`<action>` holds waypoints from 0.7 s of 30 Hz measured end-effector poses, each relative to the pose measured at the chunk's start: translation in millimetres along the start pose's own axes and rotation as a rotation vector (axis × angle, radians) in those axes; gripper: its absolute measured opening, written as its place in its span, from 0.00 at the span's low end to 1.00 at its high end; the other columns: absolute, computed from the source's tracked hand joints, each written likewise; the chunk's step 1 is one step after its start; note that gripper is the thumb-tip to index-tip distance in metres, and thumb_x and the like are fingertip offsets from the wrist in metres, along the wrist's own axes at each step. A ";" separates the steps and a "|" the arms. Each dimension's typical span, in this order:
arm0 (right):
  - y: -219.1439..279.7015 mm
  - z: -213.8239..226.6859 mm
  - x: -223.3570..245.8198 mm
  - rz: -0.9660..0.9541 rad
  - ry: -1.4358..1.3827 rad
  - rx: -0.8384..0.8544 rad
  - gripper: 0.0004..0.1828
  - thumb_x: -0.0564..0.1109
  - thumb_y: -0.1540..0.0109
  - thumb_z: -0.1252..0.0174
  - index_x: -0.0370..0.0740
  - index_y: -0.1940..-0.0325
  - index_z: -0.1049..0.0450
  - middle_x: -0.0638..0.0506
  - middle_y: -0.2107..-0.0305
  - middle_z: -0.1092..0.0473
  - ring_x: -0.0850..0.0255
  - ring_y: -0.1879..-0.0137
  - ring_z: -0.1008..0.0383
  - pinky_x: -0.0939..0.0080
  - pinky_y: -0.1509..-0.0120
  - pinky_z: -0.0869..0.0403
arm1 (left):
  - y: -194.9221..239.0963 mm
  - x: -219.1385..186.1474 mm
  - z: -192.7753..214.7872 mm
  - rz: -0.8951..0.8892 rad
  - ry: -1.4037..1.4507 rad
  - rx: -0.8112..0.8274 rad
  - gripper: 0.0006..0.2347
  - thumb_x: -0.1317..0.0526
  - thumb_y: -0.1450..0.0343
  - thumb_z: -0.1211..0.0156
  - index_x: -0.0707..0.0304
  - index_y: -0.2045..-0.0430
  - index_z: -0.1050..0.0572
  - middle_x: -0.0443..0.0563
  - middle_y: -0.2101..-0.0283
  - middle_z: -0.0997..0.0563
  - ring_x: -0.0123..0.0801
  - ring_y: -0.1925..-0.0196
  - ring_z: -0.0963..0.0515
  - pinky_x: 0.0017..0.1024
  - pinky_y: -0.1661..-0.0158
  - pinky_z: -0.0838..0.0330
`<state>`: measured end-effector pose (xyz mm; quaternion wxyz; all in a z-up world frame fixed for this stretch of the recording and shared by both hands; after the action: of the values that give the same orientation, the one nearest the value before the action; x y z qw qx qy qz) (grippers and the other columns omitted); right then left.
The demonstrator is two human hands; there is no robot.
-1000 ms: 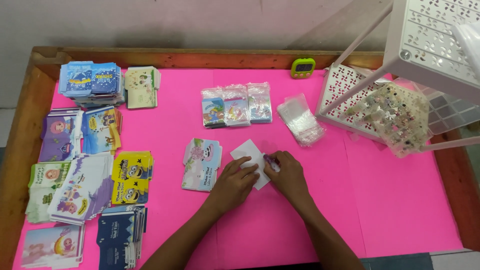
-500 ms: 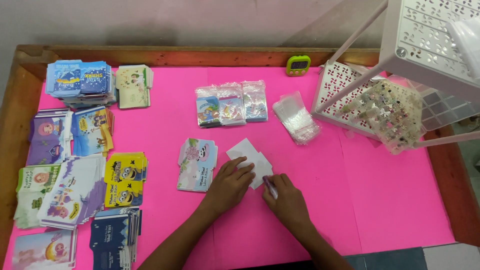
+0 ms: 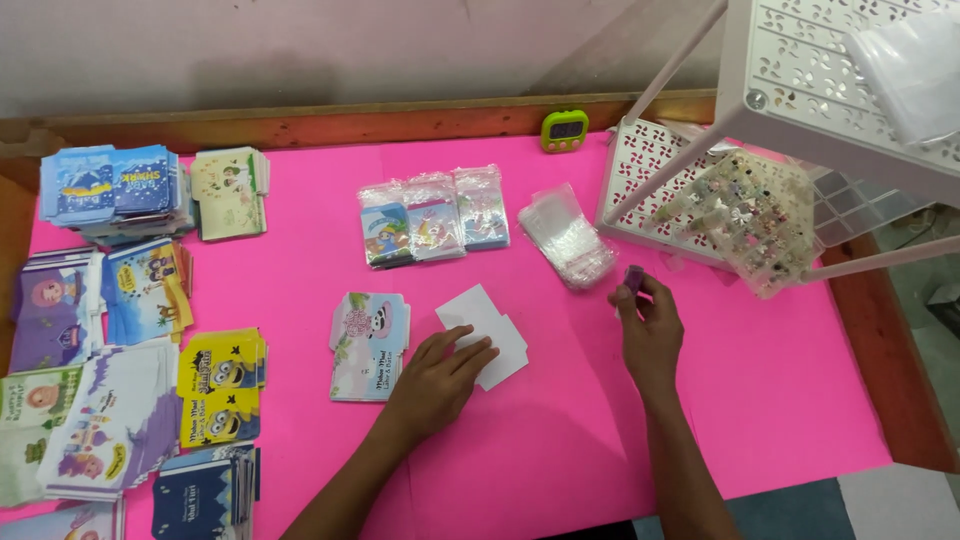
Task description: Packaging small handcrafted items by folding paper notes, writing on them, and placing them into plastic sleeves.
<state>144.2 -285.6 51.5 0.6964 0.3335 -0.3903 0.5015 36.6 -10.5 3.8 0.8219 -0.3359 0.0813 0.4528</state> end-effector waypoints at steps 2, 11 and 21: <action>-6.0 1.4 -8.8 0.110 -0.042 -0.059 0.21 0.49 0.34 0.41 0.40 0.39 0.28 0.49 0.54 0.23 0.59 0.45 0.23 0.58 0.38 0.25 | 3.0 -0.1 -4.4 0.001 -0.007 0.023 0.20 0.73 0.32 0.41 0.61 0.43 0.26 0.51 0.41 0.20 0.52 0.34 0.29 0.52 0.42 0.32; -8.4 -1.3 -6.2 0.218 -0.045 -0.091 0.14 0.40 0.36 0.38 0.37 0.46 0.27 0.48 0.53 0.26 0.59 0.46 0.24 0.60 0.37 0.23 | -6.5 -7.1 2.2 0.005 -0.032 0.042 0.21 0.47 0.27 0.37 0.59 0.44 0.25 0.51 0.38 0.23 0.46 0.33 0.29 0.48 0.39 0.35; -3.8 -4.9 -10.1 0.419 -0.014 -0.088 0.44 0.35 0.43 0.38 0.42 0.29 0.56 0.38 0.33 0.46 0.44 0.30 0.41 0.45 0.26 0.35 | -2.9 -9.7 -3.3 0.041 -0.034 0.050 0.22 0.47 0.26 0.39 0.59 0.41 0.27 0.51 0.39 0.23 0.45 0.32 0.30 0.47 0.38 0.36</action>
<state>146.9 -286.8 40.1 0.5879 0.2179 -0.4776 0.6155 33.9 -20.3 6.9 0.8218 -0.3058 0.0853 0.4731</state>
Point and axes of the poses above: each hand's wrist, its own y-axis away from the middle knuckle, its own z-axis out of the back of the hand, x = y × z, the point moved 4 cm from there along -y, towards the middle knuckle
